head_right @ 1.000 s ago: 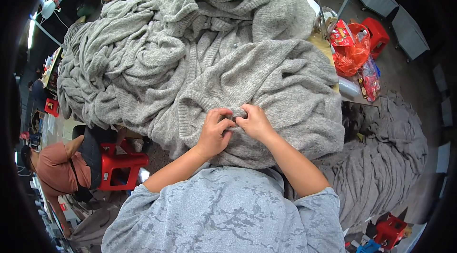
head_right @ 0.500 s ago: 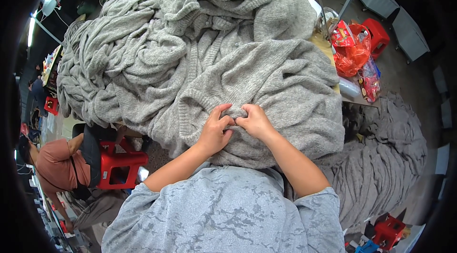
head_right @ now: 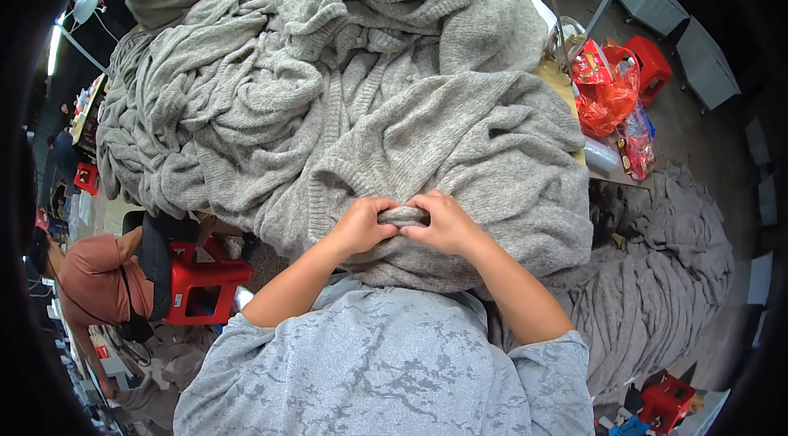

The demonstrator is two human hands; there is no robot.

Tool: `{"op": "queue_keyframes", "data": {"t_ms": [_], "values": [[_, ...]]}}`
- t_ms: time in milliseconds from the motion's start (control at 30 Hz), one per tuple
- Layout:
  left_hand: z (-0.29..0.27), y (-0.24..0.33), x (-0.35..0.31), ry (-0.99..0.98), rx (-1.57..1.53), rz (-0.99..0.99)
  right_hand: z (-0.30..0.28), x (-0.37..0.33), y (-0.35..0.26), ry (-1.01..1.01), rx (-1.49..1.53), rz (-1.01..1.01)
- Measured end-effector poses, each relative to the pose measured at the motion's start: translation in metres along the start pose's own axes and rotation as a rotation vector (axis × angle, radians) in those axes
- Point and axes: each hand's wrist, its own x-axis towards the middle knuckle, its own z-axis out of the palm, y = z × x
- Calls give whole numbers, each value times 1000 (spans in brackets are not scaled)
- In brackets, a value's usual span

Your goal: Inspecting a knitted garment for quality and arranging it on a work table in a factory setting.

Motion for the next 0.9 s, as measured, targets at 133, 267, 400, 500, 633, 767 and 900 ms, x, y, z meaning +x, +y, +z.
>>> {"op": "queue_keyframes", "data": {"t_ms": [133,267,400,500,633,767,900], "values": [[-3,4,4,-130,61,-27,8,-4,-1,62,-210,-86],[3,-4,3,-120,114,37,13,-5,0,77,-370,-138],[21,-16,-3,22,294,220,15,-2,2,150,-395,-248],[29,-10,-11,143,396,253,11,1,-2,174,-326,-149],[30,-10,-12,111,382,214,4,7,-9,-3,137,305],[31,-21,-8,60,274,208,13,3,4,115,-298,-152],[27,-21,-5,6,201,201,17,2,7,159,-426,-260]]}}
